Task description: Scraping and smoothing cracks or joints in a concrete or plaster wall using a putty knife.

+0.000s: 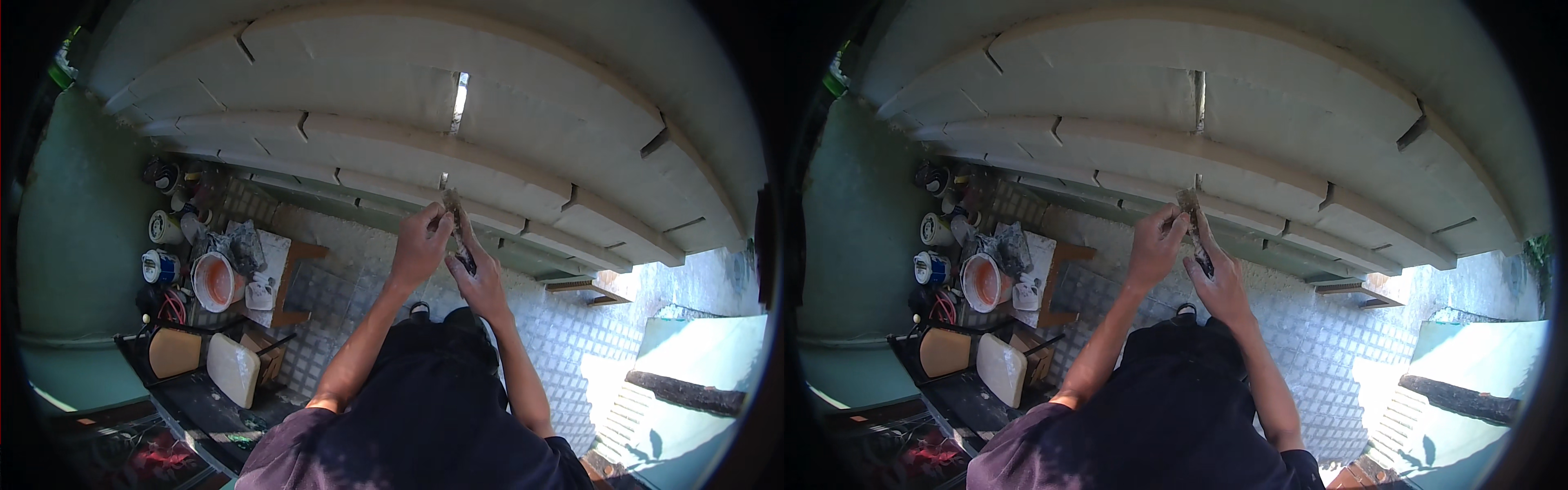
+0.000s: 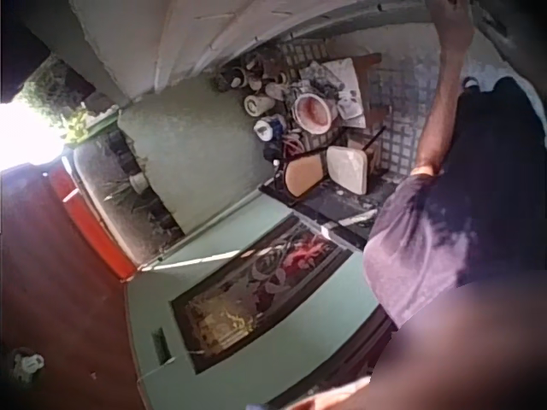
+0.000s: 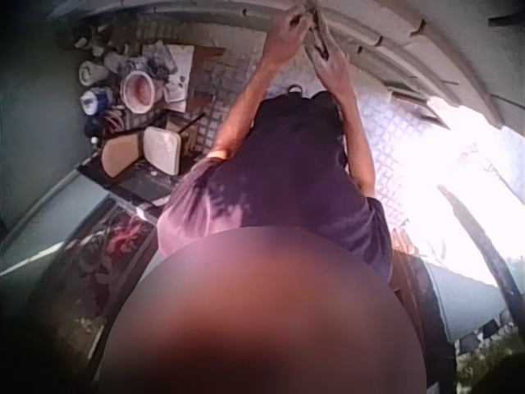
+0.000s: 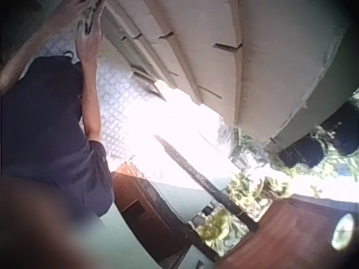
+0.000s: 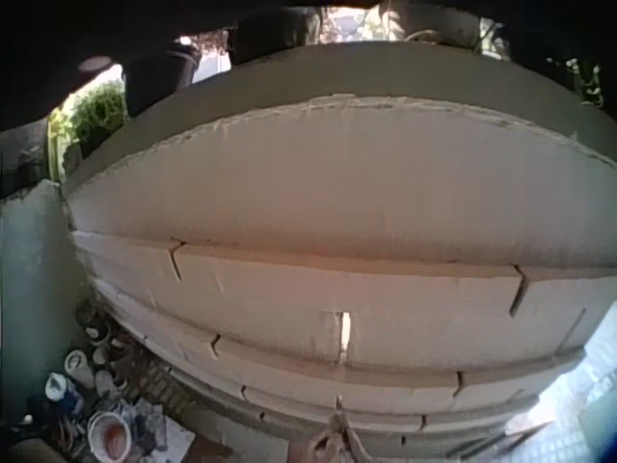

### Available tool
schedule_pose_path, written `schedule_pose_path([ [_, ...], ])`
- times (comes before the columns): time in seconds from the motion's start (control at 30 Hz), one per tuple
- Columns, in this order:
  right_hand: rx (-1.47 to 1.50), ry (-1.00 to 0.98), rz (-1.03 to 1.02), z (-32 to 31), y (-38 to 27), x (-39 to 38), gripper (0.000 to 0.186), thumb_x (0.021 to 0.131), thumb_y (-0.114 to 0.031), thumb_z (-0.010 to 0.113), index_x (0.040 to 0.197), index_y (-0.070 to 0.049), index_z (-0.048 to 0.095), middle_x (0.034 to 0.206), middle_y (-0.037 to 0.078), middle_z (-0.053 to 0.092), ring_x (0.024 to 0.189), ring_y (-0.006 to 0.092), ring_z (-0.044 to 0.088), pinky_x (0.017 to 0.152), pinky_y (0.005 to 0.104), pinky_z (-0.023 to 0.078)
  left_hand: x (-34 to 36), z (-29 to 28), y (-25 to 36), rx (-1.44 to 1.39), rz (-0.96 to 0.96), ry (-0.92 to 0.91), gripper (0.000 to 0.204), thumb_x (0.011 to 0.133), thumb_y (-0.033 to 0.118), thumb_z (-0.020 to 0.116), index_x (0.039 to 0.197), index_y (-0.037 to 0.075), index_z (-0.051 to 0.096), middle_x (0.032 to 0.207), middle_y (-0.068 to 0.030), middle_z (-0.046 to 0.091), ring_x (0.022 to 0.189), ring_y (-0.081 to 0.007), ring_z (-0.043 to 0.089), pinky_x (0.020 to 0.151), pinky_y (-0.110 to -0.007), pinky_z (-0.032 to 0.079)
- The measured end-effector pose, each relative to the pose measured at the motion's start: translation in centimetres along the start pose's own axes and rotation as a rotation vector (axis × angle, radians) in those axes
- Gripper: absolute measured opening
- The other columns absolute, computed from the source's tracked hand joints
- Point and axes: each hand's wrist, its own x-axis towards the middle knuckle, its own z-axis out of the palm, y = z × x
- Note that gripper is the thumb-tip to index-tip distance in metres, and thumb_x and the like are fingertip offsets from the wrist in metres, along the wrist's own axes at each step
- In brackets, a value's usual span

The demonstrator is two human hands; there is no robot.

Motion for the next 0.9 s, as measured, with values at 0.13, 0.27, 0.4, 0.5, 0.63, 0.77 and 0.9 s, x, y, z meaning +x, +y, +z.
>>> schedule_pose_path([
  [0.13,0.04,-0.023,-0.054,0.1,0.3,0.6,0.071,0.085,-0.01,0.064,0.151,-0.002,0.037,0.134,0.027,0.059,0.126,0.0359,0.058,0.106,0.0384,0.042,-0.1,0.3,0.3,-0.027,0.079,0.037,0.023,0.096,0.013,0.058,0.081,-0.004,0.056,0.062,-0.011,0.051,0.061,-0.0096,0.043,0.056,-0.033,0.039],
  [0.27,0.032,-0.052,-0.072,-1.2,-0.7,1.8,0.072,0.085,-0.011,0.064,0.152,-0.003,0.038,0.131,0.026,0.061,0.122,0.0373,0.061,0.105,0.0386,0.043,0.6,0.2,-1.8,-0.122,-0.004,0.058,0.023,0.098,0.014,0.057,0.084,-0.003,0.055,0.063,-0.0058,0.049,0.063,-0.0067,0.042,0.056,-0.03,0.038],
  [0.4,0.037,-0.168,0.074,-2.6,-0.2,3.3,0.074,0.085,-0.013,0.065,0.153,-0.004,0.036,0.123,0.025,0.065,0.11,0.0368,0.066,0.098,0.0373,0.046,1.5,0.2,-1.5,-0.253,-0.04,0.065,0.021,0.1,0.014,0.056,0.086,-0.002,0.054,0.065,-0.0002,0.044,0.065,-0.0039,0.04,0.056,-0.027,0.036],
  [0.5,0.064,-0.192,0.059,-2.8,0.0,4.1,0.075,0.085,-0.015,0.065,0.153,-0.004,0.036,0.115,0.024,0.068,0.094,0.0344,0.068,0.093,0.0367,0.049,2.2,0.7,-1.2,-0.273,-0.068,0.124,0.021,0.099,0.013,0.058,0.084,-0.002,0.055,0.064,-0.0005,0.042,0.064,-0.0042,0.038,0.055,-0.028,0.035],
  [0.63,0.083,-0.166,-0.046,-1.7,1.7,5.3,0.077,0.085,-0.016,0.063,0.155,-0.005,0.032,0.107,0.024,0.069,0.072,0.0279,0.065,0.083,0.0372,0.052,3.3,0.0,0.8,0.027,-0.082,0.093,0.021,0.098,0.013,0.059,0.084,-0.003,0.057,0.065,-0.0048,0.052,0.063,-0.0081,0.05,0.059,-0.029,0.042],
  [0.77,0.213,-0.115,-0.069,-1.9,0.0,7.6,0.076,0.092,-0.018,0.056,0.159,-0.008,0.023,0.066,0.005,0.055,0.051,0.0103,0.051,0.051,0.0295,0.046,5.0,1.6,2.7,0.112,0.047,0.148,0.021,0.097,0.013,0.06,0.087,-0.005,0.06,0.076,-0.0134,0.067,0.075,-0.0212,0.068,0.072,-0.034,0.051],
  [0.9,0.397,-0.166,0.05,-2.0,-0.7,10.6,0.069,0.096,-0.017,0.046,0.16,-0.009,0.019,0.07,0.002,0.054,0.051,0.0079,0.045,0.05,0.027,0.041,6.0,2.1,3.1,0.079,0.094,0.186,0.021,0.097,0.016,0.061,0.1,-0.004,0.063,0.088,-0.0159,0.071,0.084,-0.0255,0.07,0.082,-0.037,0.052],
])
